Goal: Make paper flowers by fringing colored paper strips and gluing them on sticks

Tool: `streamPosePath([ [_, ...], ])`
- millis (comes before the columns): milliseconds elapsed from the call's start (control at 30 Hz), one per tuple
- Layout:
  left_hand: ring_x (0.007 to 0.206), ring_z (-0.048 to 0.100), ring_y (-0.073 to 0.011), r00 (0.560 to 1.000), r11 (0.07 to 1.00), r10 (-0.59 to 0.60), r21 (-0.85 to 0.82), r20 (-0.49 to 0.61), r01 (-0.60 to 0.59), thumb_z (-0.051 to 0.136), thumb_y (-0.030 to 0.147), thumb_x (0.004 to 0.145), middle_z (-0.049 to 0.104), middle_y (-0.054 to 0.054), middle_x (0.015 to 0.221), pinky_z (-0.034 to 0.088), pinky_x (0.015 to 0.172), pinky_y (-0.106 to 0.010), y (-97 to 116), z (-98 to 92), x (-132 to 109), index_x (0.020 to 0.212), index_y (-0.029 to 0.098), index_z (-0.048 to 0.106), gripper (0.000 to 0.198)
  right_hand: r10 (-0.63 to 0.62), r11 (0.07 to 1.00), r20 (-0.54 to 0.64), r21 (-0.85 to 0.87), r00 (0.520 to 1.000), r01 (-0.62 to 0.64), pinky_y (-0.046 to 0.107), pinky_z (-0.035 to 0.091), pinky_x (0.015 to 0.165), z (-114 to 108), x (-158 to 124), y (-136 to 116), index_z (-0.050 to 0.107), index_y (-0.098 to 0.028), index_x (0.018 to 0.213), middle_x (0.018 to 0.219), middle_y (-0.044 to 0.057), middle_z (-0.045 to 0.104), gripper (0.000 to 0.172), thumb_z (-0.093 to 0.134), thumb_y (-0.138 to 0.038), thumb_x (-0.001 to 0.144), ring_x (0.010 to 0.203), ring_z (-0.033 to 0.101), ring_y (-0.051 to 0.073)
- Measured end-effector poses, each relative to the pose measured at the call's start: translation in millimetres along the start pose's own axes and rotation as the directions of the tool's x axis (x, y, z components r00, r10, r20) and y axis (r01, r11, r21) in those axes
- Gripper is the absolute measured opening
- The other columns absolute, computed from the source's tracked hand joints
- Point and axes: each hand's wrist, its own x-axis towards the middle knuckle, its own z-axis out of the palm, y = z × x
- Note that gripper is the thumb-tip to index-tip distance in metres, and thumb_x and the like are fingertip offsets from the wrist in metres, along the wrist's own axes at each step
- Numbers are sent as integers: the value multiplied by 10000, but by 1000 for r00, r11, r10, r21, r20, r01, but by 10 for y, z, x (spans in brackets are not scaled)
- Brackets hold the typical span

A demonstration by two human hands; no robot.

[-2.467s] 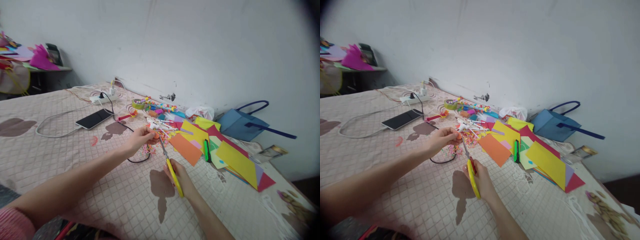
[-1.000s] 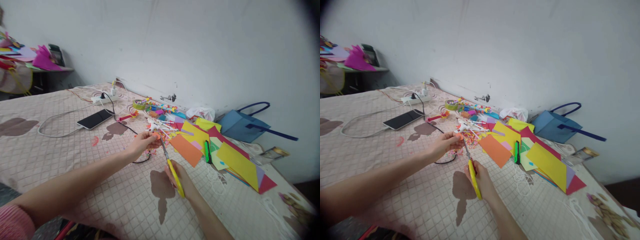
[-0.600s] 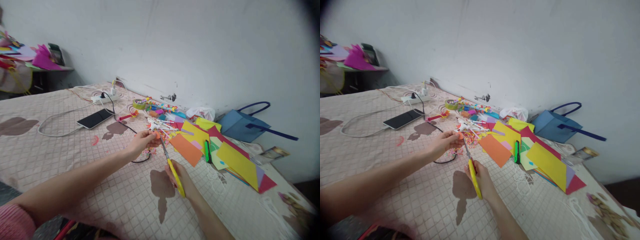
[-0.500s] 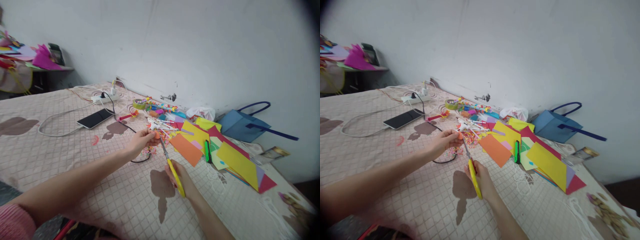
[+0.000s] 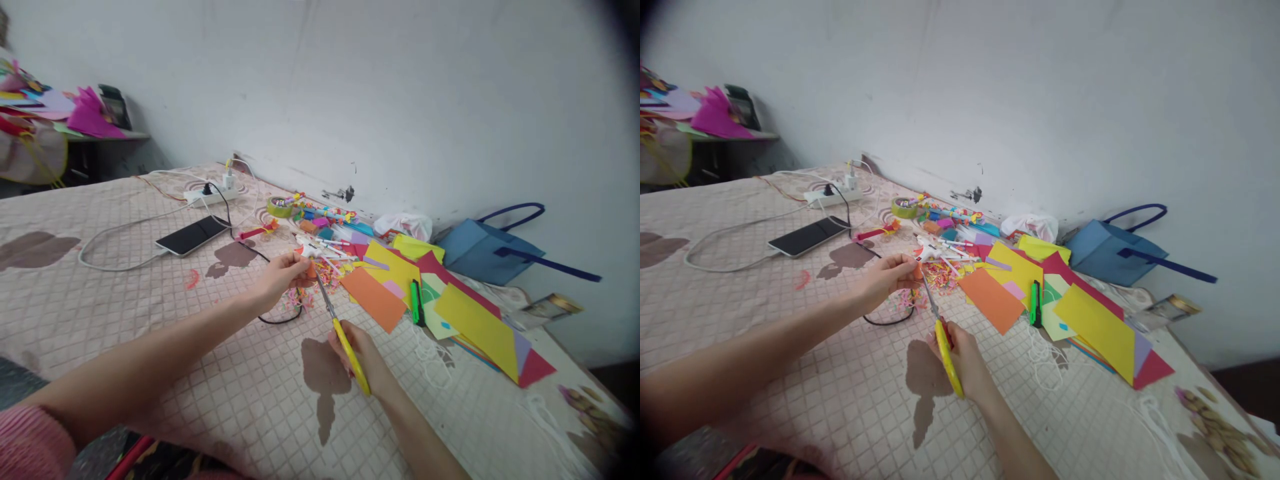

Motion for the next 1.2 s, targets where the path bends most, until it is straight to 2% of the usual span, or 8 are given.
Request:
streamPosePath([
  [300, 597, 598, -96, 1000, 999, -17, 38, -3, 17, 686, 305, 720, 627, -10, 680, 507, 650, -258, 66, 1, -10, 739, 141, 544, 217, 8, 1000, 9, -11, 1000, -8, 190, 267, 349, -12, -19, -59, 417, -209, 642, 449, -91, 334, 297, 542, -427, 801, 357, 315, 67],
  [500, 610, 587, -92, 1000, 997, -16, 80, -10, 16, 689, 305, 711, 630, -16, 712, 498, 626, -243, 103, 19, -21, 713, 136, 537, 227, 23, 1000, 9, -6, 1000, -23, 191, 301, 386, -17, -26, -88, 437, -201, 647, 503, -67, 411, 283, 558, -416, 786, 418, 368, 82],
  [733, 607, 579, -87, 1000, 996, -14, 91, -7, 14, 677, 287, 724, 625, -12, 711, 500, 636, -244, 99, 5, -13, 724, 137, 540, 203, -41, 996, -35, -79, 999, 38, 213, 367, 492, -20, -10, -62, 493, -179, 644, 579, -27, 521, 292, 567, -431, 772, 524, 456, 112],
  [833, 607, 583, -93, 1000, 997, -21, 77, -3, 21, 674, 305, 728, 620, -8, 687, 502, 645, -254, 84, -9, -6, 724, 140, 539, 213, -25, 998, -40, -63, 999, 22, 207, 351, 466, -13, -14, -65, 473, -185, 638, 567, -35, 495, 302, 563, -437, 777, 498, 427, 101],
  [1033, 620, 591, -101, 999, 998, -32, 62, -3, 32, 659, 317, 746, 641, -23, 691, 503, 653, -260, 77, -2, -13, 718, 143, 539, 213, 4, 1000, -32, -12, 999, -4, 195, 272, 355, -6, -14, -43, 431, -207, 635, 455, -82, 352, 304, 542, -441, 794, 374, 333, 77],
  [1200, 636, 617, -111, 998, 998, -58, 38, -21, 59, 657, 296, 755, 658, -38, 710, 499, 645, -252, 92, 29, -32, 728, 139, 538, 198, 1, 1000, -35, -22, 999, -1, 198, 267, 340, -6, -4, -17, 424, -210, 643, 437, -91, 337, 311, 517, -456, 809, 339, 317, 69],
])
